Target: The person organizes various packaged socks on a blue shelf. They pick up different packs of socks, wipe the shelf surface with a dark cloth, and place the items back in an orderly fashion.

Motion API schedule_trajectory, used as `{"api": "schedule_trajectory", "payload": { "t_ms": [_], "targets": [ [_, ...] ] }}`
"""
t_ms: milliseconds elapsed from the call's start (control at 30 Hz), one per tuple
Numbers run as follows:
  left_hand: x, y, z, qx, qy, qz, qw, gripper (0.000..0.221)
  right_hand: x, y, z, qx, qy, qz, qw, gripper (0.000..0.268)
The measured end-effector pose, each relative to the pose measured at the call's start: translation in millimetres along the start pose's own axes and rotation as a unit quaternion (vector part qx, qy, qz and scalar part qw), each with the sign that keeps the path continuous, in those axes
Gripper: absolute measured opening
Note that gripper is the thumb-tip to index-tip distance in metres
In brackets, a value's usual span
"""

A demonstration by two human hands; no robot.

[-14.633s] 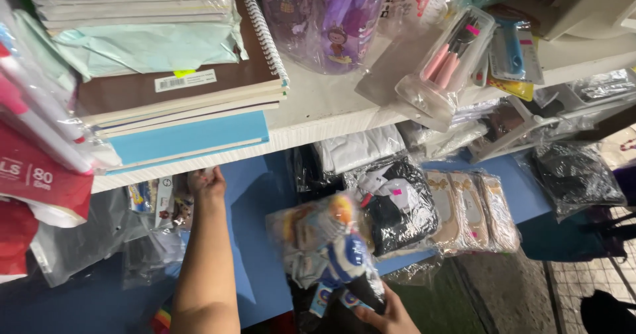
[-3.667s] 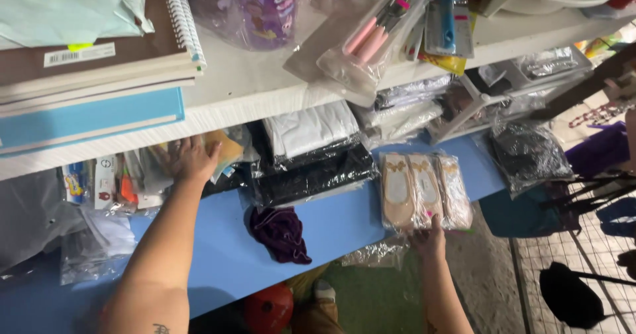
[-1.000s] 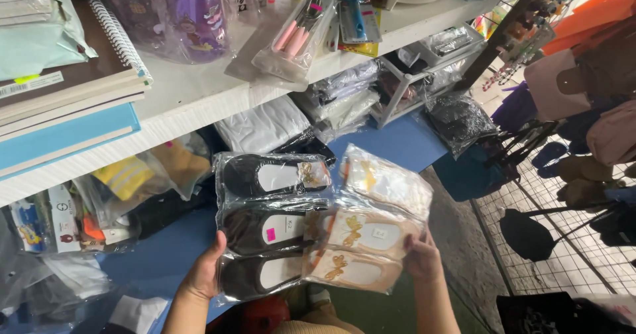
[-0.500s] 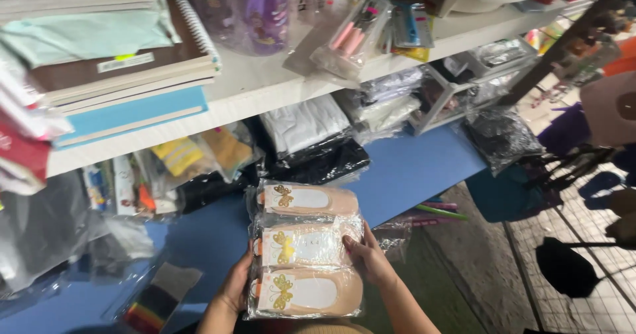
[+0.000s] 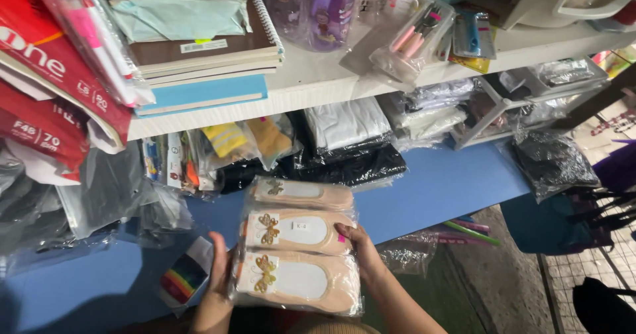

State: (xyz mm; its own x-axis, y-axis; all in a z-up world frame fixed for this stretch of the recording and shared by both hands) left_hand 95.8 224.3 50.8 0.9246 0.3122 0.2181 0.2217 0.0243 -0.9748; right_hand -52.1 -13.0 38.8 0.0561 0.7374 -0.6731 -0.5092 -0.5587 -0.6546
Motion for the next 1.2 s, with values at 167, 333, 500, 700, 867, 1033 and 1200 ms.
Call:
{"api": "schedule_trajectory", "payload": {
  "t_ms": [167,333,500,700,867,1033,1200],
  "targets": [
    [-10.7,18.6,9.6,0.158,-0.194,-0.083,0.965,0.101,-5.9,-56.2,-1.2,0.0,0.109,-0.018,0.994,0.053],
    [-38.2,84.2,-13.4,0.307,-0.216,-0.25,0.893,0.083,17.9,-66.7,-22.8,0.047,0.187,-0.04,0.98,0.055],
    [28.7,73.4,-41.8,0.347,-0.137,-0.185,0.909,0.054,-3.1,-127.3,-17.8,-0.01,0.101,0.013,0.995,0.056],
    [201.9,117.5,-107.1,0.231,-0.118,-0.234,0.937,0.038,-28.4,-170.0,-67.4,-0.096,0.08,0.136,0.983,0.074],
    [286.9,112.1,-155.1,0.362,-0.104,-0.386,0.842,0.052,-20.7,-96.8,-52.1,-0.07,0.064,0.235,0.967,0.076],
    [322.3,161.0,-197.3,0.38,-0.041,-0.41,0.828,0.056,35.5,67.5,-9.5,0.058,0.017,0.285,0.957,0.061],
    [342.5,139.7,-219.2,0.342,-0.188,-0.675,0.626,0.059,65.1,160.1,30.0,0.171,0.007,0.338,0.926,0.046]
  ]
}}
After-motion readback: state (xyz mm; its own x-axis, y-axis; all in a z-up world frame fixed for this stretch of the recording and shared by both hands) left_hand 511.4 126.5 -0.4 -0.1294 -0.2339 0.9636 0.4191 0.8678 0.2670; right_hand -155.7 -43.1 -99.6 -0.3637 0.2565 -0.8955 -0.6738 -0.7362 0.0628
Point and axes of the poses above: each hand's wrist, its own z-axis away from the middle knuckle, its own y-axis out of the back of the hand, x = y × z, the point moved 5 cm from there along -z, towards the middle knuckle, and after that the axes turned 2 degrees about -x, right-handed, at the moved point
